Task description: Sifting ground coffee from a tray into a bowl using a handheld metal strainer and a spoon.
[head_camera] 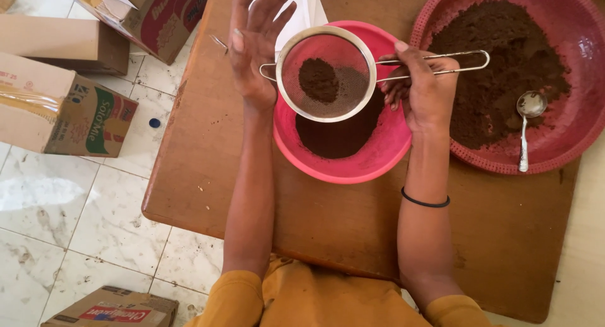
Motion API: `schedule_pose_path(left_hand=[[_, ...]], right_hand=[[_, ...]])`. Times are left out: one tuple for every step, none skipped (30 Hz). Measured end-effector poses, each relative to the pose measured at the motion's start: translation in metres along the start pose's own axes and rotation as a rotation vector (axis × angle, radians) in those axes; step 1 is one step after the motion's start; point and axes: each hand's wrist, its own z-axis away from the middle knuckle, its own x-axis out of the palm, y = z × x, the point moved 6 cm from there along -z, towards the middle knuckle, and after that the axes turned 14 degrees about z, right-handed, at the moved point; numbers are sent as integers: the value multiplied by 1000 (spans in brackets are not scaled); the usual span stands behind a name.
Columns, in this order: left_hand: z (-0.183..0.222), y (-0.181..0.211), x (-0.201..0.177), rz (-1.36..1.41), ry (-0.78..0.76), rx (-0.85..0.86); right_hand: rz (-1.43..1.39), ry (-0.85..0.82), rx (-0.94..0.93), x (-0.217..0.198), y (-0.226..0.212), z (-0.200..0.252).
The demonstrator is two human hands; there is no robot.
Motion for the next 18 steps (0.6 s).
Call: schedule_pose_path(left_hand=[[0, 1, 0, -2, 4, 13], [0, 2, 0, -3, 7, 27], [0, 2, 1, -4, 7, 26], [0, 2, 1, -8, 8, 26], [0, 3, 1, -12, 10, 28], [0, 1, -3, -12, 11, 27], [1, -1, -6, 3, 5, 23], [1, -3, -10, 18, -1, 19], [2, -2, -10, 17, 0, 18], [2, -1, -9, -48, -1, 10], [3, -1, -9, -114, -3, 2], [2, -2, -9, -115, -2, 3], [1, -2, -10, -91, -1, 15], [1, -3, -10, -67, 1, 26], [1, -2, -10, -68, 1, 27], [1, -1, -10, -103, 0, 23], [2, -1, -10, -136, 0, 20], [2, -3, -11, -135, 1, 20]], right_hand=[[-11, -28, -3, 1, 0, 1], [-22, -56, -7, 1, 1, 1], [-23, -56, -6, 1, -1, 3], [6, -62, 0, 1, -2, 4], [35, -68, 7, 1, -3, 5], [35, -68, 8, -1, -4, 5], [41, -73, 2, -2, -4, 5], [47, -78, -4, -4, -4, 5], [47, -79, -3, -3, -3, 4], [27, -28, 9, -6, -2, 4], [7, 22, 19, -8, -1, 3], [7, 20, 19, -8, 0, 1], [2, -1, 23, -7, 2, 0], [-3, -23, 26, -6, 3, -1], [-3, -23, 26, -6, 3, -1], [-4, 1, 23, -6, 2, -1], [-3, 26, 20, -8, 1, -1], [-2, 26, 20, -8, 1, -2]])
